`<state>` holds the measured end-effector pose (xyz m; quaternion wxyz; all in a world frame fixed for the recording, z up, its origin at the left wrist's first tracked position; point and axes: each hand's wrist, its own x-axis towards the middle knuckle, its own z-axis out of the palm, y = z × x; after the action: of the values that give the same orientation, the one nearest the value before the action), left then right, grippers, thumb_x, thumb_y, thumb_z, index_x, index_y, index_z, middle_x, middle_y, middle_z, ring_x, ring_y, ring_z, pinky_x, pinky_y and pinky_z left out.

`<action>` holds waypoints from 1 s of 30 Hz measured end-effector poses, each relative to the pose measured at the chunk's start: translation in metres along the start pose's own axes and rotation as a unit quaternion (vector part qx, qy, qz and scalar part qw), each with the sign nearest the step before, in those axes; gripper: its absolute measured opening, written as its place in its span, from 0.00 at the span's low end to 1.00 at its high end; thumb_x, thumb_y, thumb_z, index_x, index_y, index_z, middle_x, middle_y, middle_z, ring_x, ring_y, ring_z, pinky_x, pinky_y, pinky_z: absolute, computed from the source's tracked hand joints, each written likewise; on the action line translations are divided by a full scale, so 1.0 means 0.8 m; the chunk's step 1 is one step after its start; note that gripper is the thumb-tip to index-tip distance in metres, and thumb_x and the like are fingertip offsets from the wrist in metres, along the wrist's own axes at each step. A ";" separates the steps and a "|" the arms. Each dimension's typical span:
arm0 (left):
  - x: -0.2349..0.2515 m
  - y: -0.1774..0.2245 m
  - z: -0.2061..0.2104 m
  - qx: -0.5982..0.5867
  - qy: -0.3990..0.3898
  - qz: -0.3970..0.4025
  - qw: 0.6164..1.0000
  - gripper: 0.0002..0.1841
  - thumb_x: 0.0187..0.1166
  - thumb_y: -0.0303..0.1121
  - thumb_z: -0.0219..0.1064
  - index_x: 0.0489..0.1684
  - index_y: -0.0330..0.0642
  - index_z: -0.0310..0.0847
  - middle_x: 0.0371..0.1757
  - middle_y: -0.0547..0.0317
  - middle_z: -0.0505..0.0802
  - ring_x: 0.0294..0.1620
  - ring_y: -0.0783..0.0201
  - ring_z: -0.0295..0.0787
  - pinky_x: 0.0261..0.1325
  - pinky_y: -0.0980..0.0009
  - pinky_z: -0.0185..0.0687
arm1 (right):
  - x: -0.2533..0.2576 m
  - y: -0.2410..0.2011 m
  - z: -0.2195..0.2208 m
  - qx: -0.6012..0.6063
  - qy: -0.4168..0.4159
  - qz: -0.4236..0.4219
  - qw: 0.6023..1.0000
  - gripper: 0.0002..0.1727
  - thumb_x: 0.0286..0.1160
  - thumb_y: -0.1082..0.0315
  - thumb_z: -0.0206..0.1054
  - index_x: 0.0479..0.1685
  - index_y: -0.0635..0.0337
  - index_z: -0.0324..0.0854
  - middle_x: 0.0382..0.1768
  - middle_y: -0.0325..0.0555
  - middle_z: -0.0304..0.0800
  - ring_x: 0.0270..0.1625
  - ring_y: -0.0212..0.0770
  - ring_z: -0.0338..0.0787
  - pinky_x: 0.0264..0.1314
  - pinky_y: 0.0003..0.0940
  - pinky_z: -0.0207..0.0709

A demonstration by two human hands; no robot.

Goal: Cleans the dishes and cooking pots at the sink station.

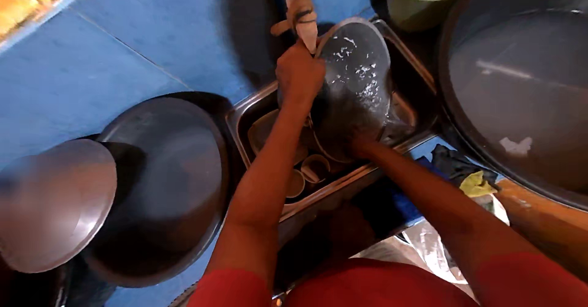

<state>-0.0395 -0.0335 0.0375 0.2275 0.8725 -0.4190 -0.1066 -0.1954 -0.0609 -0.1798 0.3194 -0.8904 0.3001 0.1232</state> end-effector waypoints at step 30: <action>-0.031 -0.043 0.009 -0.035 0.060 0.071 0.995 0.25 0.71 0.27 0.64 0.70 0.52 0.88 0.65 0.61 0.94 0.68 0.64 0.88 0.73 0.59 0.78 | 0.001 -0.062 0.022 0.119 -0.029 -0.033 0.992 0.27 0.95 0.53 0.47 0.81 0.57 0.75 0.78 0.63 0.78 0.81 0.65 0.75 0.82 0.68 0.64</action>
<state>-0.0342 0.0021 0.0143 0.2897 0.8370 -0.4612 -0.0527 -0.1653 -0.0193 -0.1692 0.4359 -0.8512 0.2738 0.1019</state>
